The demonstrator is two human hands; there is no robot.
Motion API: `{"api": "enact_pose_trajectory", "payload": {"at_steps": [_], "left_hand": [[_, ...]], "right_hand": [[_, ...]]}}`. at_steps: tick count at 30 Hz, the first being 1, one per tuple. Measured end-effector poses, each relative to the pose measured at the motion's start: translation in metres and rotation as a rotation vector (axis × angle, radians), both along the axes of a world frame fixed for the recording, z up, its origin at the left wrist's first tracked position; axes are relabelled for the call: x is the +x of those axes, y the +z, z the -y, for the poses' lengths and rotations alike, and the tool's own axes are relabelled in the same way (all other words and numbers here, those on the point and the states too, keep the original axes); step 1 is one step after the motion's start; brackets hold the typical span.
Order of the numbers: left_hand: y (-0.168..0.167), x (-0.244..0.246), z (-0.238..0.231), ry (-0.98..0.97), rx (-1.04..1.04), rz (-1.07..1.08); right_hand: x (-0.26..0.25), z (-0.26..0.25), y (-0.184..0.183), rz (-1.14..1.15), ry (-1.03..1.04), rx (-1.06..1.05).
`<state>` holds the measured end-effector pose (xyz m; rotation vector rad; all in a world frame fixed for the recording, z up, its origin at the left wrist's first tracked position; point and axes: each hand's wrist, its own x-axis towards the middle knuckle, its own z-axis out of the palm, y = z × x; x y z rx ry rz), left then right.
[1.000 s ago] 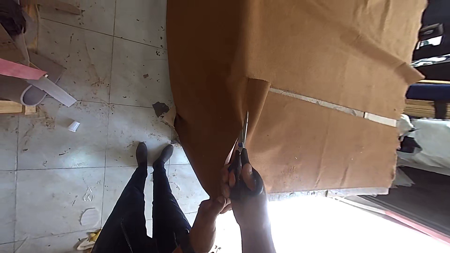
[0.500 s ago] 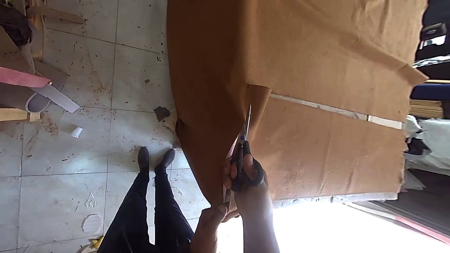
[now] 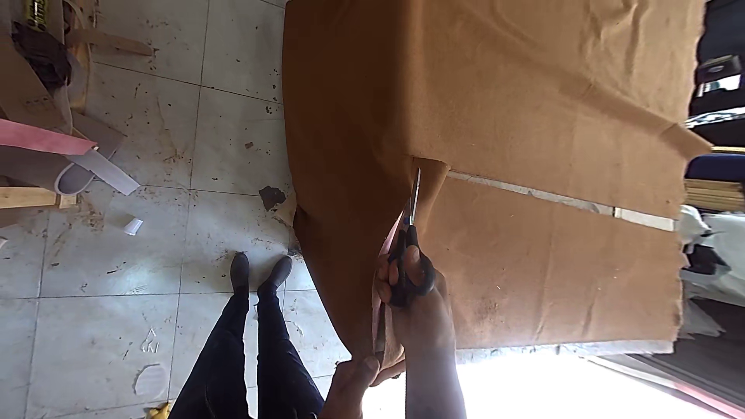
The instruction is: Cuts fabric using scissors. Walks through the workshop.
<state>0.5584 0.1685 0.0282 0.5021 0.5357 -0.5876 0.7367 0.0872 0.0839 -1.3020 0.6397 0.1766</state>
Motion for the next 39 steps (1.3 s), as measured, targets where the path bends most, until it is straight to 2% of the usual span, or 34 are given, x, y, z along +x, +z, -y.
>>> {"api": "enact_pose_trajectory", "payload": {"at_steps": [12, 21, 26, 29, 34, 37, 39], "left_hand": [[0.005, 0.001, 0.001, 0.002, 0.026, -0.029], [0.007, 0.001, 0.001, 0.003, 0.054, -0.016], [0.008, 0.002, -0.001, -0.006, 0.08, 0.01], [0.007, -0.002, -0.001, -0.047, 0.154, 0.034], [0.018, -0.004, 0.002, -0.099, 0.146, 0.21], [0.042, 0.013, -0.001, -0.263, 0.242, 0.148], [0.056, 0.029, 0.0, -0.392, 0.319, 0.135]], "right_hand": [[0.028, -0.004, -0.003, 0.002, -0.016, -0.045], [0.044, 0.001, -0.009, 0.023, 0.017, 0.023], [0.048, -0.003, -0.011, 0.057, -0.002, -0.046], [0.066, 0.005, 0.01, 0.164, 0.001, -0.133], [0.076, 0.038, 0.085, 0.564, 0.034, -0.161], [0.018, 0.065, 0.125, 0.634, -0.028, -0.327], [-0.046, 0.084, 0.138, 0.506, -0.101, -0.492]]}}
